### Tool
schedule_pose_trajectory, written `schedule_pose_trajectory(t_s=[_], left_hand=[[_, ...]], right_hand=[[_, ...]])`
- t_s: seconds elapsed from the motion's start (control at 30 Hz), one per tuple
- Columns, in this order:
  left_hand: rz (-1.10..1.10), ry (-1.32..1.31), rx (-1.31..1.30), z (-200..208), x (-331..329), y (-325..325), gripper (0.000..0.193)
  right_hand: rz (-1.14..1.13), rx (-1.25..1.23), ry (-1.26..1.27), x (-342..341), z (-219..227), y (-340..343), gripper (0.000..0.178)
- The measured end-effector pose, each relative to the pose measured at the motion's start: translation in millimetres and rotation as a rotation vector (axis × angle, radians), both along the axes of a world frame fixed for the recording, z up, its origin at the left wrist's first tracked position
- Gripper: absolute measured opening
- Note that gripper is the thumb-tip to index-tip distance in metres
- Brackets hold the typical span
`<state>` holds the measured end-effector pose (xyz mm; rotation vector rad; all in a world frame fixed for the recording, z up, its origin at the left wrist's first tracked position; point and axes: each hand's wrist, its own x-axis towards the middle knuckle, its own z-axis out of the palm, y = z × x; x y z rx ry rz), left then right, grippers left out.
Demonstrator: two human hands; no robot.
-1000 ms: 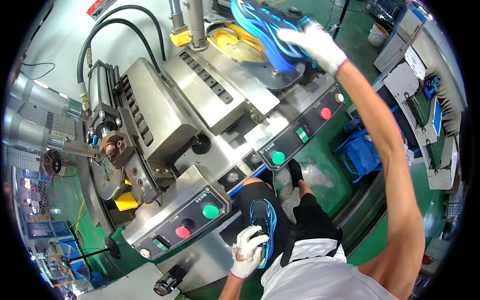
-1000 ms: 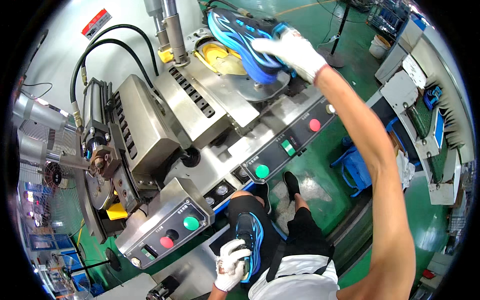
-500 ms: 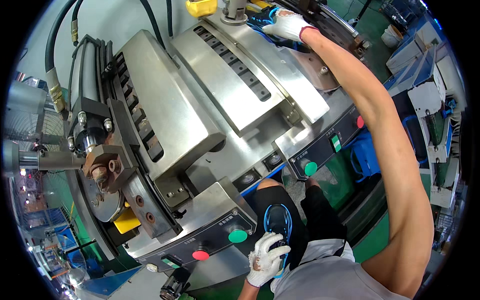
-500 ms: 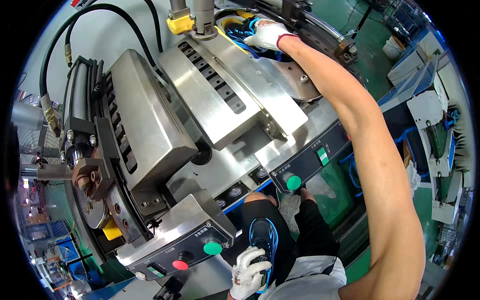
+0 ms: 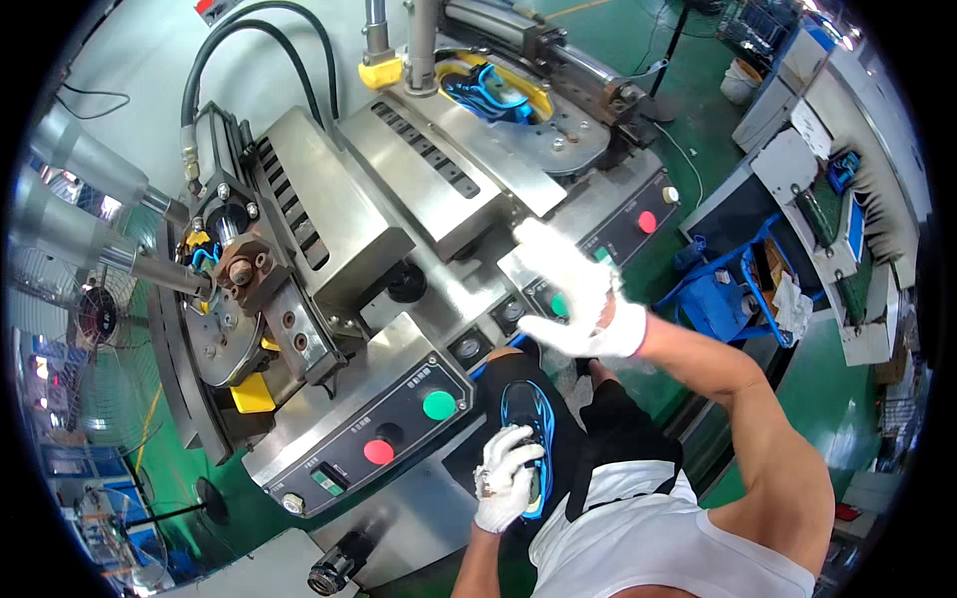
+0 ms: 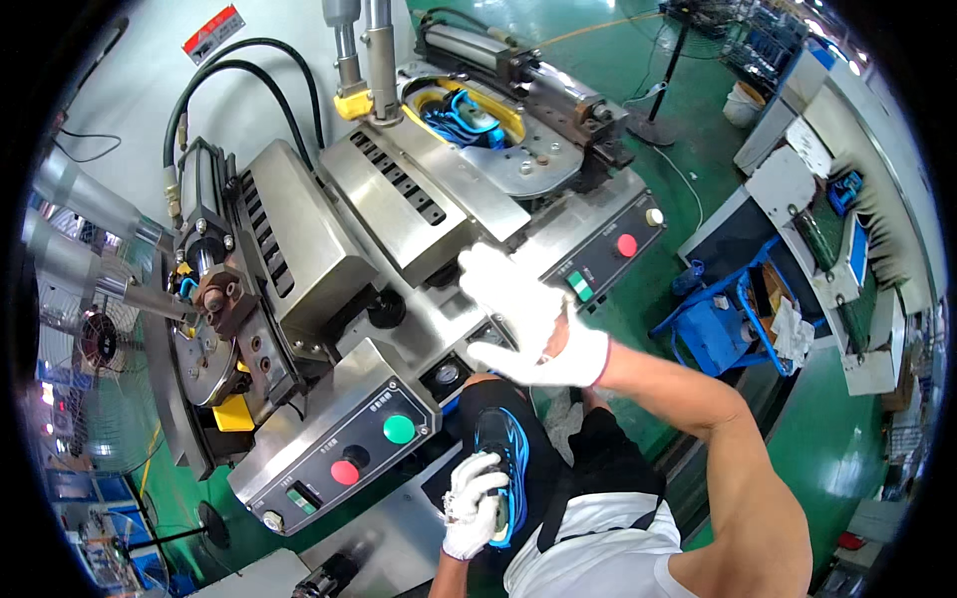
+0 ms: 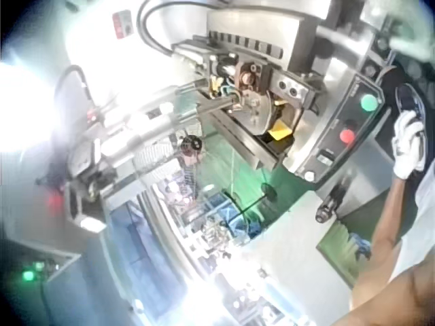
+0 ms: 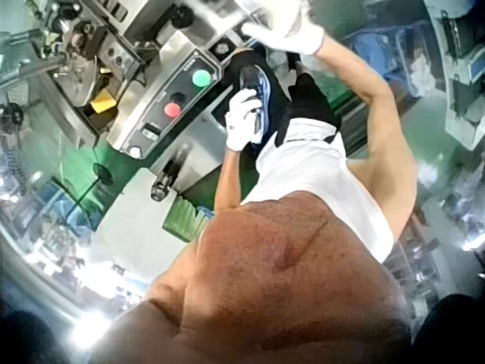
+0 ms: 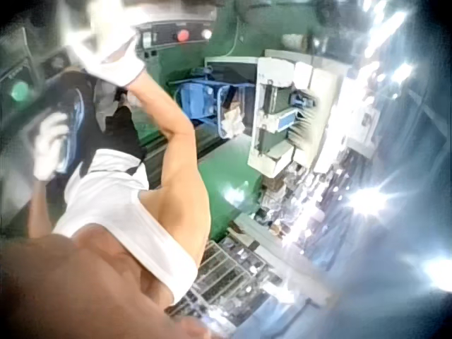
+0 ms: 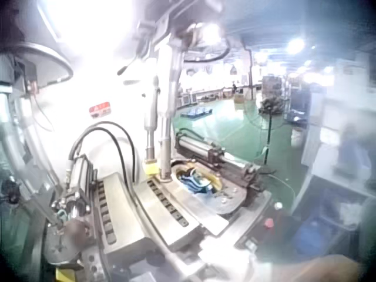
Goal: The person uses a large industrial machine to press and shape the toe and heel sections of blue athletic shoes, alternating between placing a shoe on the mold, operating the press, and then placing the shoes onto a conveyor belt.
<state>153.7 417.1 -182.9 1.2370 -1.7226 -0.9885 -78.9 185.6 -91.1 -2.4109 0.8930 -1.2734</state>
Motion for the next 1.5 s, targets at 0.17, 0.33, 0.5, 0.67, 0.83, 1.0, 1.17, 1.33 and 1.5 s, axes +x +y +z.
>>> schedule_pose_trajectory(t_s=[0.17,0.33,0.5,0.67,0.83,1.0,1.17,1.33,1.5], left_hand=[[-0.065,0.011,0.019,-2,-11,-2,0.034],[-0.049,0.024,0.022,5,-24,2,0.034],[0.028,0.218,0.110,-3,-35,7,0.031],[0.028,0.186,-0.054,27,-79,-8,0.030],[-0.197,0.276,-0.198,95,-174,-16,0.031],[-0.564,0.334,-0.474,163,-270,8,0.038],[-0.813,0.304,-0.741,208,-301,9,0.049],[-0.725,0.118,-0.429,135,-248,-6,0.042],[-0.393,-0.231,-0.175,62,-144,2,0.034]], right_hand=[[-0.165,0.033,0.537,-12,-106,2,0.091],[-0.281,0.414,0.207,-20,-65,53,0.086],[-0.200,0.632,0.050,-74,-56,187,0.100],[-0.244,0.897,0.031,-102,-42,310,0.110],[-0.516,0.661,-0.097,-105,-21,349,0.124],[-0.937,0.192,-0.350,-133,-12,337,0.101],[-1.027,0.124,-0.690,-195,26,359,0.073],[-1.484,-0.197,-0.533,-333,1,346,0.043],[-1.736,-0.094,-0.614,-538,28,287,0.064]])
